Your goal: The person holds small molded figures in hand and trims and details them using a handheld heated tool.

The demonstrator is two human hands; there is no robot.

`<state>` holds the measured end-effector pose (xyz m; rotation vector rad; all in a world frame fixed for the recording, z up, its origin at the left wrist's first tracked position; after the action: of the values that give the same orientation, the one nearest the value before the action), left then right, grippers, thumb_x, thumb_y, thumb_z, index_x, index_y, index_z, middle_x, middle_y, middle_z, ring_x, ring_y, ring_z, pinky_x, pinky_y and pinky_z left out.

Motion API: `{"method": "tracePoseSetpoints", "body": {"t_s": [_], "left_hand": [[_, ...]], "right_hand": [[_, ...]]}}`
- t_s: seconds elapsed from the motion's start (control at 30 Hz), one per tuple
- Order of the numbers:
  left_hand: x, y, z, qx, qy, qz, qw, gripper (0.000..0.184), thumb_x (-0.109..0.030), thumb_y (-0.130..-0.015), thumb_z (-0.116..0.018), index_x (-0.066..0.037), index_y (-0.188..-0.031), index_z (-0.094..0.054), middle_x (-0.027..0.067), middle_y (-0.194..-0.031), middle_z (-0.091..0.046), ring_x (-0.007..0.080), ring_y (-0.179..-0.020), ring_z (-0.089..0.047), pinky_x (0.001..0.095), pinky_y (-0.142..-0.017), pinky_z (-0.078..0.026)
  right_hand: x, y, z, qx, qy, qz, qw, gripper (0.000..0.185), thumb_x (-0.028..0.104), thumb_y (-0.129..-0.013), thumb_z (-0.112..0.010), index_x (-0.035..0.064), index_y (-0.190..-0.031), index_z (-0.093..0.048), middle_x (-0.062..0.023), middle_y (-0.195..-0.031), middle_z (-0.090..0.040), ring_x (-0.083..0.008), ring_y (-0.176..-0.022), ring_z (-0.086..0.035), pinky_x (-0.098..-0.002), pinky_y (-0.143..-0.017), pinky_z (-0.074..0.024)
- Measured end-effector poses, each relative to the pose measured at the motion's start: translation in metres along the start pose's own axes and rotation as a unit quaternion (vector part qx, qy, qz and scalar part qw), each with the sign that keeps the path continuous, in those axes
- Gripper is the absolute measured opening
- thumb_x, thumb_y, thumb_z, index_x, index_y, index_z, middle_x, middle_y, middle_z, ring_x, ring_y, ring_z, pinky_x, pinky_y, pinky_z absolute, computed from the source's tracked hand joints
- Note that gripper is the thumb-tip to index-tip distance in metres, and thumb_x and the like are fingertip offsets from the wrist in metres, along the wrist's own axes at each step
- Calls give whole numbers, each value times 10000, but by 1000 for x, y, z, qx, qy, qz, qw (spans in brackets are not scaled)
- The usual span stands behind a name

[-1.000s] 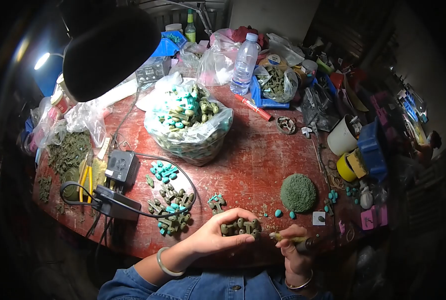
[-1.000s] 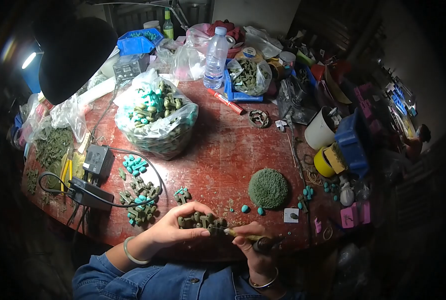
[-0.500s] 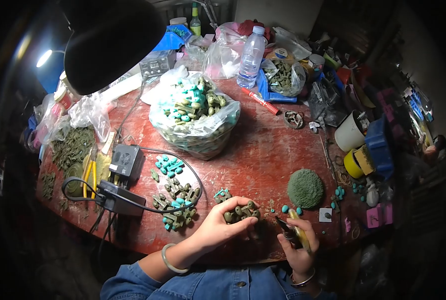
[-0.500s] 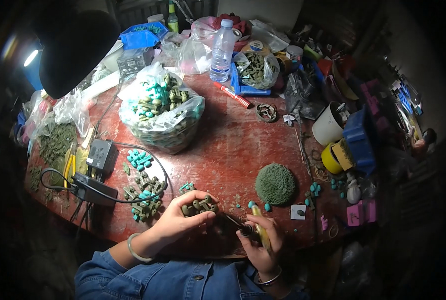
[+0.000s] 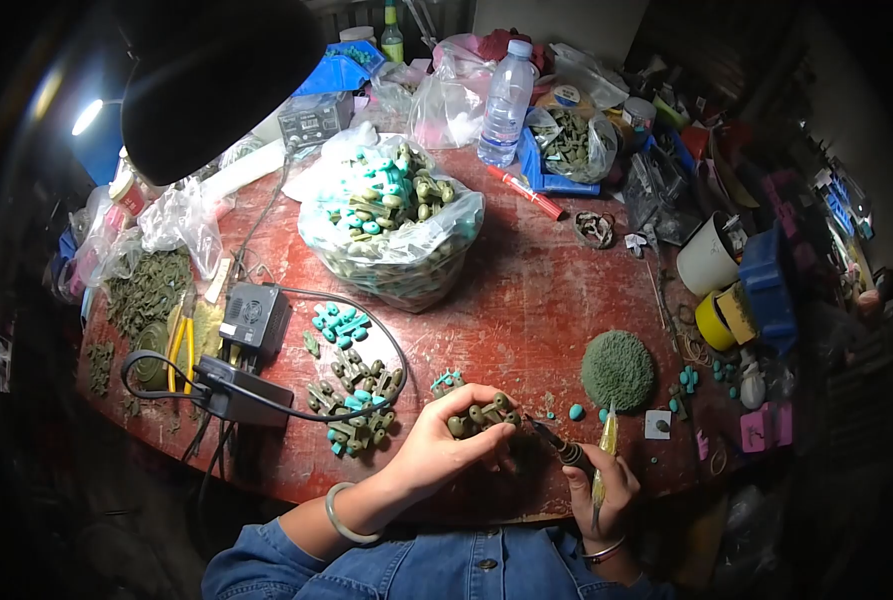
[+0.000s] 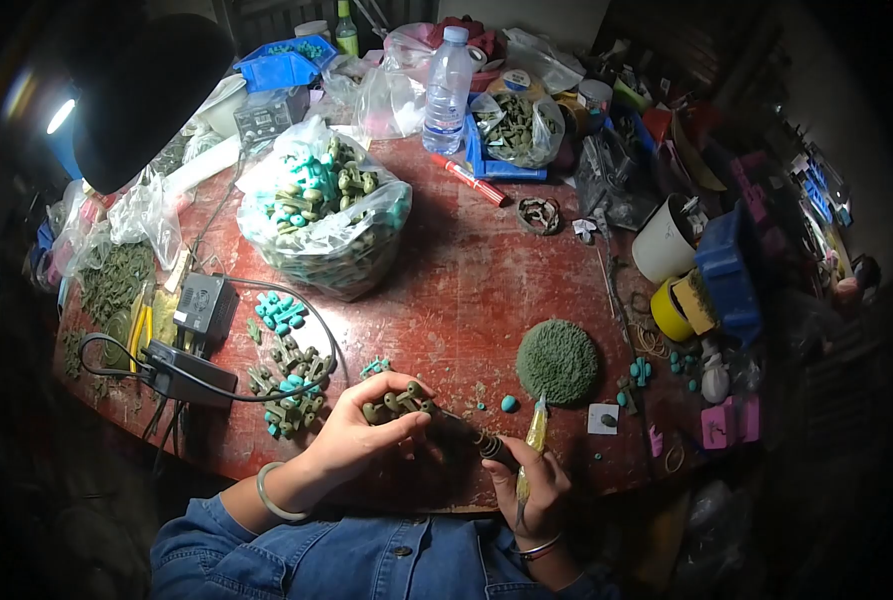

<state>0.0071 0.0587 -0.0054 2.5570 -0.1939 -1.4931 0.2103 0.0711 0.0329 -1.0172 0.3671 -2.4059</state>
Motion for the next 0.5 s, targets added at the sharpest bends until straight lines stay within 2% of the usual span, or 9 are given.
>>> {"method": "tracePoseSetpoints", "body": {"t_s": [0.5], "left_hand": [[-1, 1, -1, -4, -3, 12, 1000, 245, -43, -878, -653, -25, -1104, -559, 32, -882, -646, 72, -692, -611, 209, -583, -513]], "right_hand": [[3, -2, -2, 18, -6, 16, 1000, 261, 175, -812, -733, 40, -1020, -654, -106, -876, -677, -289, -718, -627, -359, -629, -504]]}}
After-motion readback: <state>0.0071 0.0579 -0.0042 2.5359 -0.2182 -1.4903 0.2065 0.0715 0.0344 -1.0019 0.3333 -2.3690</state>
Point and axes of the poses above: each hand's wrist, its own y-axis away from the middle knuckle, its own z-axis out of the back of the hand, x = y × z, the point moved 6 cm from there along -y, towards the middle knuckle
